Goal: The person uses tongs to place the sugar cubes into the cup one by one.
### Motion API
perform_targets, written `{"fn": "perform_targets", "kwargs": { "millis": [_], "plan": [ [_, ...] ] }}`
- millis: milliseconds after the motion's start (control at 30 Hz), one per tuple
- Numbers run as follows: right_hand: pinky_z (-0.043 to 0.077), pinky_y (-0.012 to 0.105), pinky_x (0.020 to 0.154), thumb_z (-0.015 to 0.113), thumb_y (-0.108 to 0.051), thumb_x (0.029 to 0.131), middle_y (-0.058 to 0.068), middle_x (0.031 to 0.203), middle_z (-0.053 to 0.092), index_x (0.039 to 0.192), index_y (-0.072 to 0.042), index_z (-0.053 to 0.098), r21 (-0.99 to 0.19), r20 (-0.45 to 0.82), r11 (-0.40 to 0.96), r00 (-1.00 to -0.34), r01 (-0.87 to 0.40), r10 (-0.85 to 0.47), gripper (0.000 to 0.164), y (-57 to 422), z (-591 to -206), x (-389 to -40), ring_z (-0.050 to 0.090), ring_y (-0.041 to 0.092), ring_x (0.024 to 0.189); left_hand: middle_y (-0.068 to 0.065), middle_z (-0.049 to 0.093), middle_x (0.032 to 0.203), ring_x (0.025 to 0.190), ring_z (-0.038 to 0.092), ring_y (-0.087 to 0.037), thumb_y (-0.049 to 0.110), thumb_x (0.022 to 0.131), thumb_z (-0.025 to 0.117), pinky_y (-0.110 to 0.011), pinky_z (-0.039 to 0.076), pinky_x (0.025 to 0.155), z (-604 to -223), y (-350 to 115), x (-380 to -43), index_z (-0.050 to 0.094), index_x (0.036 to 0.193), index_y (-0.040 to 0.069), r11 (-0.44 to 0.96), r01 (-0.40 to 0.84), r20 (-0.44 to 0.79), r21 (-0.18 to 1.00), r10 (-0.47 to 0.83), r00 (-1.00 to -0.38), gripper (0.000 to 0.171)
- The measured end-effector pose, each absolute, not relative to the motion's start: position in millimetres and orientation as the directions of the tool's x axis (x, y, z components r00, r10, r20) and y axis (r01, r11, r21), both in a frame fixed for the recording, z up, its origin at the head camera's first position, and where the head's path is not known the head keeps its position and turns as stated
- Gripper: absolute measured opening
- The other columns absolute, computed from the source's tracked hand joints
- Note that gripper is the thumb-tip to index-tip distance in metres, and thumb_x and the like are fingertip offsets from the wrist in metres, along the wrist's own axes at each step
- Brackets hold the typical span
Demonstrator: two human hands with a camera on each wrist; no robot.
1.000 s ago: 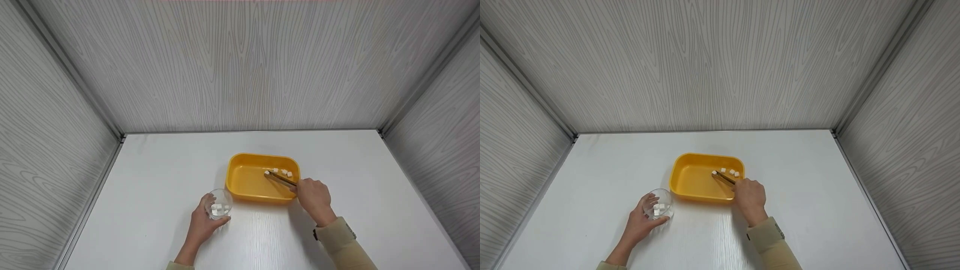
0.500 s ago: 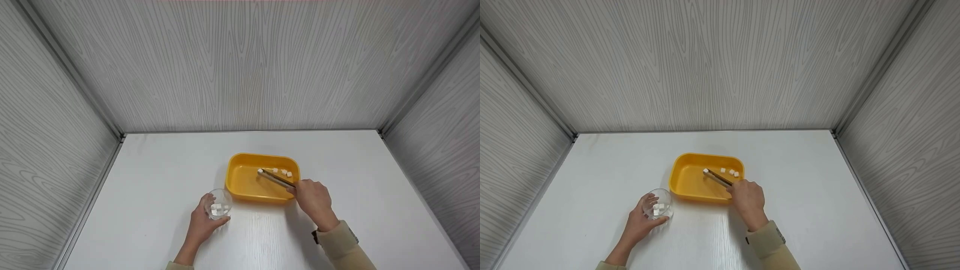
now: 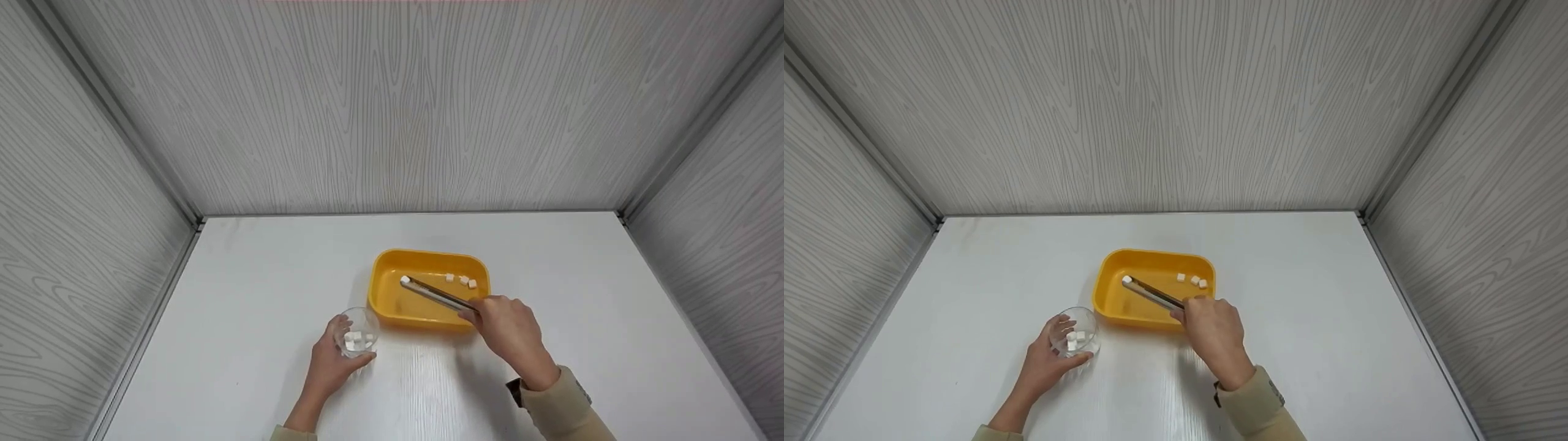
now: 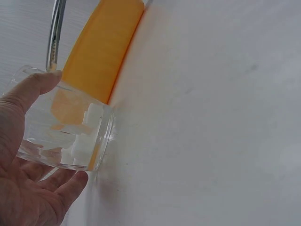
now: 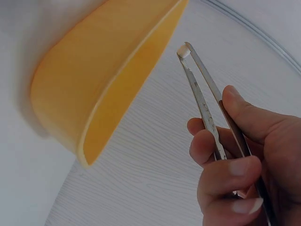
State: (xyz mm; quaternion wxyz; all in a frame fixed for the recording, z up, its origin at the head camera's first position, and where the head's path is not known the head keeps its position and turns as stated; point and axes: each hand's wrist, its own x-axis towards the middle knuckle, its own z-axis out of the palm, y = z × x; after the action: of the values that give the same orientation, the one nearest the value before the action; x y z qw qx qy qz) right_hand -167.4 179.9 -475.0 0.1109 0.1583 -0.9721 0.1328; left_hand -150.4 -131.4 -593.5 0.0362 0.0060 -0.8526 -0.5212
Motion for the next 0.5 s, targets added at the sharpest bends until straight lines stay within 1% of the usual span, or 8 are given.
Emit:
{"fn": "perform_targets", "kwargs": {
  "millis": [233,400,500],
  "plan": [
    [0.035,0.026,0.043,0.075,-0.035,0.085,-0.009,0.058,0.047,0.079,-0.016,0.069,-0.225,0.266,0.897,-0.91,-0.38,-0.319,0.021,172.2,-463.2,-157.1,0.039,0.01,0.046,-0.015,0.056,0.136,0.13,0.048,-0.033,0.028,0.064,0.092,-0.047,0.034,0.112,-593.4,-130.9,-150.9,0.041,0.142,0.002,0.45,0.019,0.046,0.893,-0.05,-0.998,0.098],
    [0.031,0.023,0.042,0.074,-0.036,0.086,-0.011,0.059,0.044,0.077,-0.019,0.066,-0.193,0.309,0.875,-0.874,-0.444,-0.375,0.02,165.8,-459.0,-148.3,0.036,0.007,0.046,-0.015,0.057,0.136,0.129,0.05,-0.033,0.027,0.064,0.092,-0.045,0.037,0.111,-592.9,-130.8,-150.7,0.039,0.143,0.003,0.437,0.021,0.046,0.899,-0.047,-0.998,0.098],
    [0.029,0.022,0.041,0.073,-0.037,0.087,-0.013,0.06,0.044,0.076,-0.021,0.065,-0.179,0.327,0.858,-0.852,-0.481,-0.409,0.02,161.7,-458.5,-143.7,0.035,0.005,0.046,-0.017,0.056,0.135,0.128,0.051,-0.033,0.026,0.065,0.092,-0.045,0.039,0.109,-592.5,-130.7,-150.3,0.039,0.143,0.001,0.428,0.031,0.054,0.903,-0.04,-0.998,0.098]
  ]
}}
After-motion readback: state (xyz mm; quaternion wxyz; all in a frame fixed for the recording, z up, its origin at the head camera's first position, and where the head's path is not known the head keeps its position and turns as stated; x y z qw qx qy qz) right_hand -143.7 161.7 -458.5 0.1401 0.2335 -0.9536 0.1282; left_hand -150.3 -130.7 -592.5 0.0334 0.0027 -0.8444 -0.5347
